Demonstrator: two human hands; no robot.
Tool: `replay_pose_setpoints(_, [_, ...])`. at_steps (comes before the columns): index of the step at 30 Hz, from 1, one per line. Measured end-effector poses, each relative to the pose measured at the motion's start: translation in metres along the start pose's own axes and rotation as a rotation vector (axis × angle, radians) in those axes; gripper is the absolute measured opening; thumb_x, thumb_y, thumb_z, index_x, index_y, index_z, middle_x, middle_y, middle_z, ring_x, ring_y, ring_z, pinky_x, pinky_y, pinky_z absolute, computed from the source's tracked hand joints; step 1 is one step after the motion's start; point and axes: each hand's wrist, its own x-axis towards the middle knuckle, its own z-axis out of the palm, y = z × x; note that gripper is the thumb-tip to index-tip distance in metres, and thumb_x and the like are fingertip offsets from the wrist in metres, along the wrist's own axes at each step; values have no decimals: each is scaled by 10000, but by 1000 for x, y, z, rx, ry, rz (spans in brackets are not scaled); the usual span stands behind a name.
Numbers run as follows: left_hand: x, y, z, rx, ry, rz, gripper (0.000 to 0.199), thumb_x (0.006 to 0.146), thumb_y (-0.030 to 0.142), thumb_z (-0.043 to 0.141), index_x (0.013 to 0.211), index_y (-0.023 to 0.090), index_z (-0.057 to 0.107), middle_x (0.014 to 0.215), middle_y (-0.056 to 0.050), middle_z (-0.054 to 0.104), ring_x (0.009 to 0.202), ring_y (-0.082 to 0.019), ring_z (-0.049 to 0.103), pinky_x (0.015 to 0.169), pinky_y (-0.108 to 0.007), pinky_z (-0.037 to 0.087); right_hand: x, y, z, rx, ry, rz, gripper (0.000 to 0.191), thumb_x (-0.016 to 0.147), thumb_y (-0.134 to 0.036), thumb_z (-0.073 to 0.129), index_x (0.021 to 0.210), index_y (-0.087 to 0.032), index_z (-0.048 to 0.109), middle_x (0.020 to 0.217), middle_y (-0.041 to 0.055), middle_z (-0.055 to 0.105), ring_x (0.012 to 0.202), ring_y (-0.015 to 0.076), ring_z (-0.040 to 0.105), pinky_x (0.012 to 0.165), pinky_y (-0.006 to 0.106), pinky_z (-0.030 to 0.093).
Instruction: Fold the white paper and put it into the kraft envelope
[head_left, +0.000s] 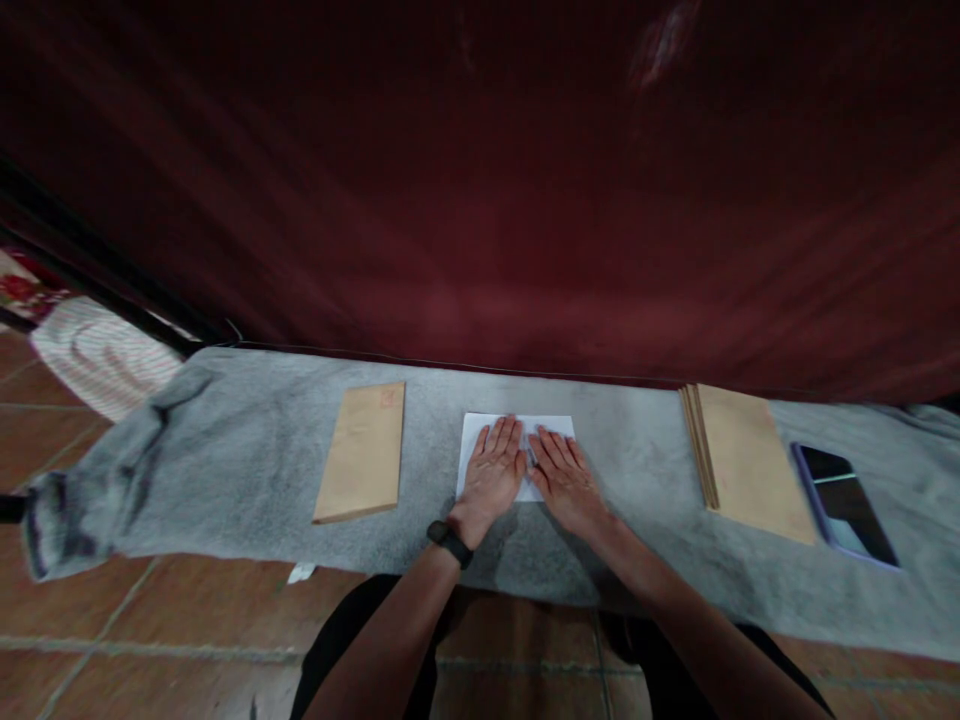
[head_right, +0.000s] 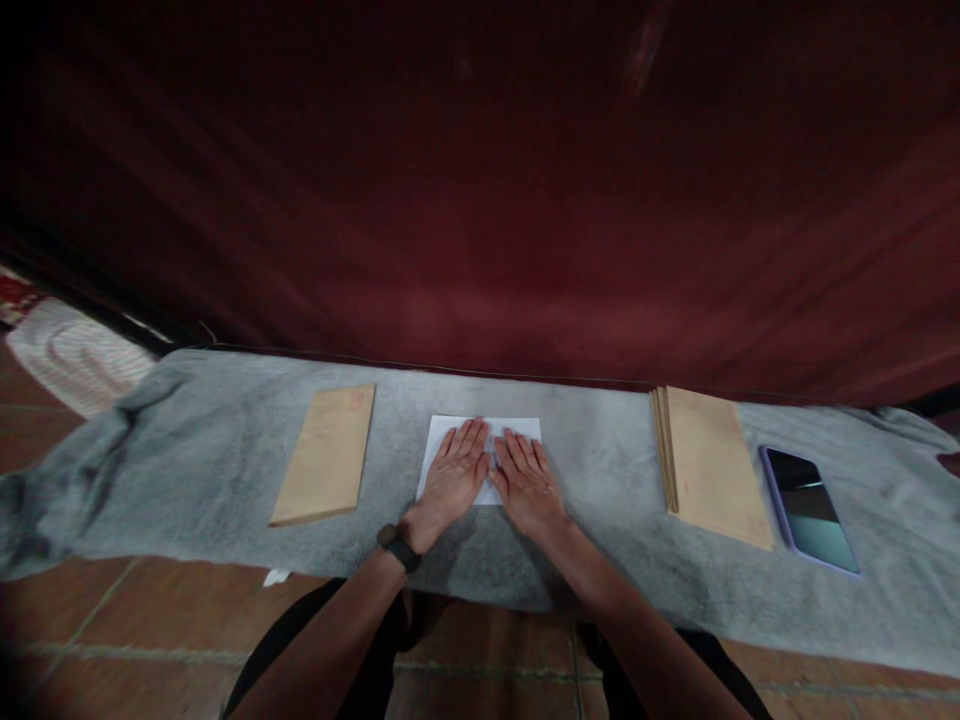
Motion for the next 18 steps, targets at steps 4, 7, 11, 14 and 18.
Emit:
replay_pose_setpoints(4, [6,-2,-1,-32,-6,-39,535,1066,273,293,1563,149,446,1645,-92,417,1556,-236,325,1287,-474,262,-5,-2,-9,-9,-29,-13,496,1093,-362,373,1546,-197,489,1662,102,375,1534,283,358,1275,538,226])
replay_pose_setpoints(7, [12,-7,-5,-67,-43,-47,528,1078,288,262,1539,158,486,1635,-72,434,1542,-229,353,1276,-461,281,-15,-9,-16,27,-75,-108,483,1090,-331,380,1545,-209,489,1644,95,415,1524,272,378,1282,543,219])
replay_pose_setpoints(11, [18,-17,-8,-89,-85,-14,533,1087,282,214,1505,209,537,1589,-42,506,1521,-192,385,1241,-434,336,-32,-23,-21,108,-101,-236,491,1082,-318,409,1544,-169,483,1592,103,495,1502,249,417,1288,514,249])
replay_pose_setpoints(14, [18,-19,-9,-75,-82,-2,538,1086,278,209,1507,204,534,1586,-45,511,1522,-194,381,1233,-432,342,-42,-32,-22,144,-72,-239,514,1073,-328,437,1534,-107,483,1596,140,478,1501,244,421,1281,476,290])
replay_pose_setpoints(18, [14,-15,-10,-28,-59,18,523,1072,290,266,1537,211,495,1618,-47,471,1530,-215,367,1244,-445,317,-51,-35,-25,169,-59,-245,546,1058,-346,478,1546,-103,464,1594,153,477,1494,253,433,1265,476,331])
